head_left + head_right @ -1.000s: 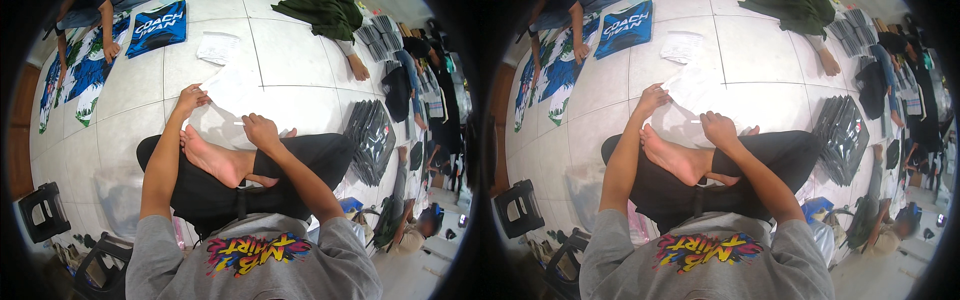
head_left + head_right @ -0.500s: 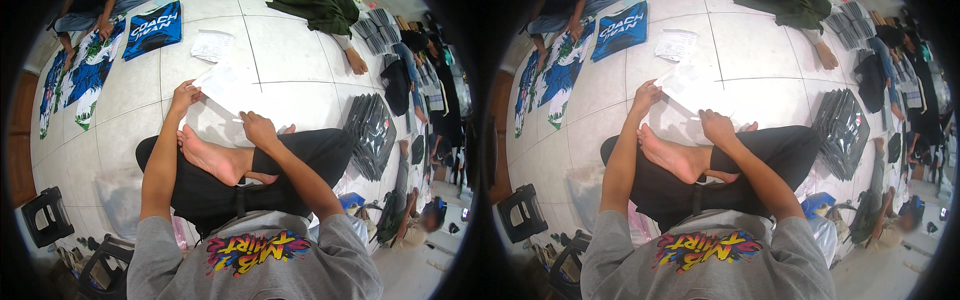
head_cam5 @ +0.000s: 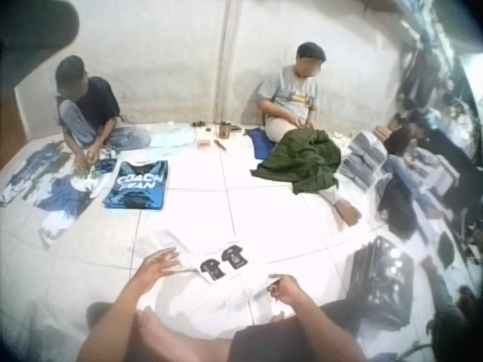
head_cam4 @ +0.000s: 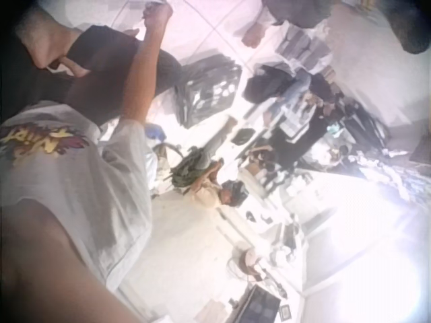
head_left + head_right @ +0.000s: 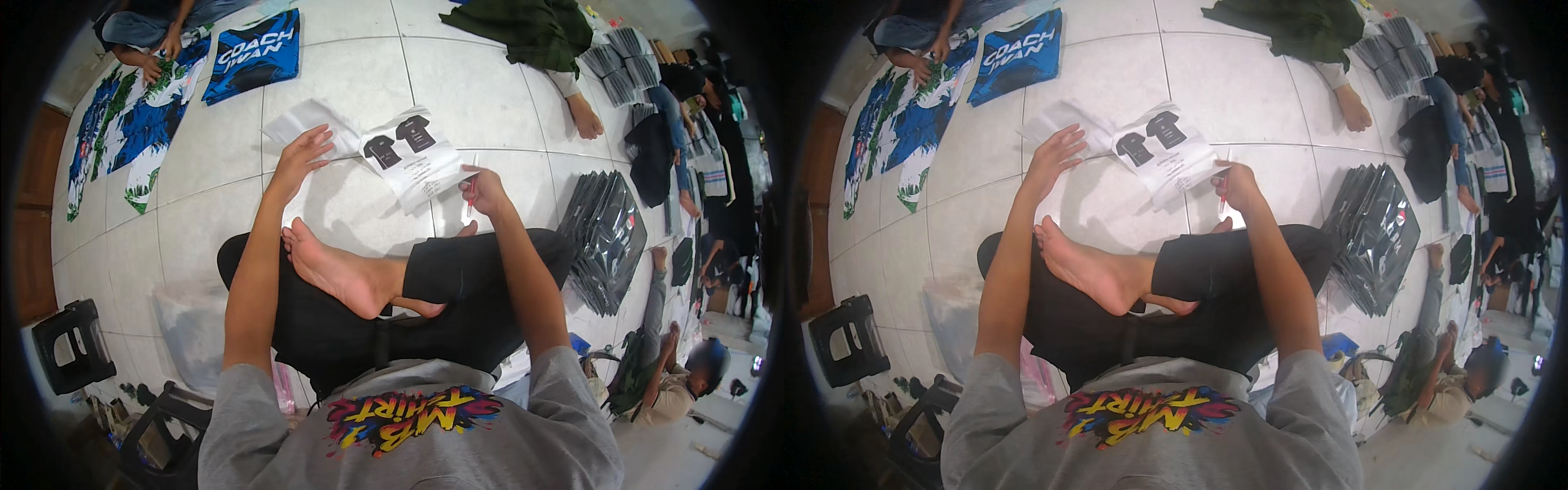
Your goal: The person organizes printed papers and plastic bags while sitting on the floor, using a red pen to mark a document.
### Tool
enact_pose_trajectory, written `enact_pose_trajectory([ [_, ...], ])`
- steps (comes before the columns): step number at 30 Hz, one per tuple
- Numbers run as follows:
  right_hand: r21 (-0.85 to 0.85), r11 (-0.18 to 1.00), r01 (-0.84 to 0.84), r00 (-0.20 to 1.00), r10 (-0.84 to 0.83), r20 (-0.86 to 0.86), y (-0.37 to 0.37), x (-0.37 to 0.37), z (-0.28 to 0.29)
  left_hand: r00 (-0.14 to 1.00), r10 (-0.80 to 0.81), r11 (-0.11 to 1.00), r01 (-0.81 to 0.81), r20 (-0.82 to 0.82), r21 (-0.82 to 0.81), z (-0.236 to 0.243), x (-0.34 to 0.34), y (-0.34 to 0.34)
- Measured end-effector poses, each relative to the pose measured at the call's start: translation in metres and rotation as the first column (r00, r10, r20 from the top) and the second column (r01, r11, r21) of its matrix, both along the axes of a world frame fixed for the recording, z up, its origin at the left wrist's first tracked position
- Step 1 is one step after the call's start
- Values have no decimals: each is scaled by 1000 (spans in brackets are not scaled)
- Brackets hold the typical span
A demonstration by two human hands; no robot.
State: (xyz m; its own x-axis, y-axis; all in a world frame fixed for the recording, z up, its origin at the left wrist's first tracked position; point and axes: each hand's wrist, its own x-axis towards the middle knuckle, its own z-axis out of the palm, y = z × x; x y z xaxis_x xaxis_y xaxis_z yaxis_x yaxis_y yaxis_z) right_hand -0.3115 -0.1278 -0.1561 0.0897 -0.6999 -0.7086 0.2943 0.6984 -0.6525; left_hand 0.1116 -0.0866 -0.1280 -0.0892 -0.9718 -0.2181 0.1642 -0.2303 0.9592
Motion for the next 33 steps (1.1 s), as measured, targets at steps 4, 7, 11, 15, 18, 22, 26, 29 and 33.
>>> enact_pose_trajectory([
  [4, 58, 984, -171, 975, 178, -132, 4, 7, -9, 903, -172, 985, 163, 394, 55, -9, -13, -17],
  [7, 23, 944, -329, 927, 328, -184, 5, 3, -16, 694, -276, 951, 296, 665, 86, -29, -25, -45],
  [11, -59, 938, -342, 919, 321, -231, 2, 2, -22, 470, -278, 936, 327, 838, 128, -39, -67, -81],
  [15, -30, 889, -457, 789, 390, -474, 0, -7, -31, 325, -134, 964, 262, 936, 48, -55, -93, -72],
  [18, -50, 890, -452, 756, 353, -551, 0, 4, -28, 229, 215, 977, -34, 950, -213, -77, -55, -74],
  [22, -31, 864, -502, 704, 388, -595, 0, -4, -32, 289, 253, 829, -557, 923, -53, -69, -16, -104],
  [26, -30, 829, -558, 665, 426, -614, -6, 1, -39, 326, 161, 878, -478, 932, 16, -89, 19, -146],
  [29, -84, 807, -585, 644, 398, -653, -7, 4, -54, 417, 171, 918, -397, 893, 10, -95, 36, -173],
  [33, -82, 842, -533, 656, 350, -669, -4, -3, -47, 576, 448, 891, -223, 684, -396, -52, -30, -152],
])
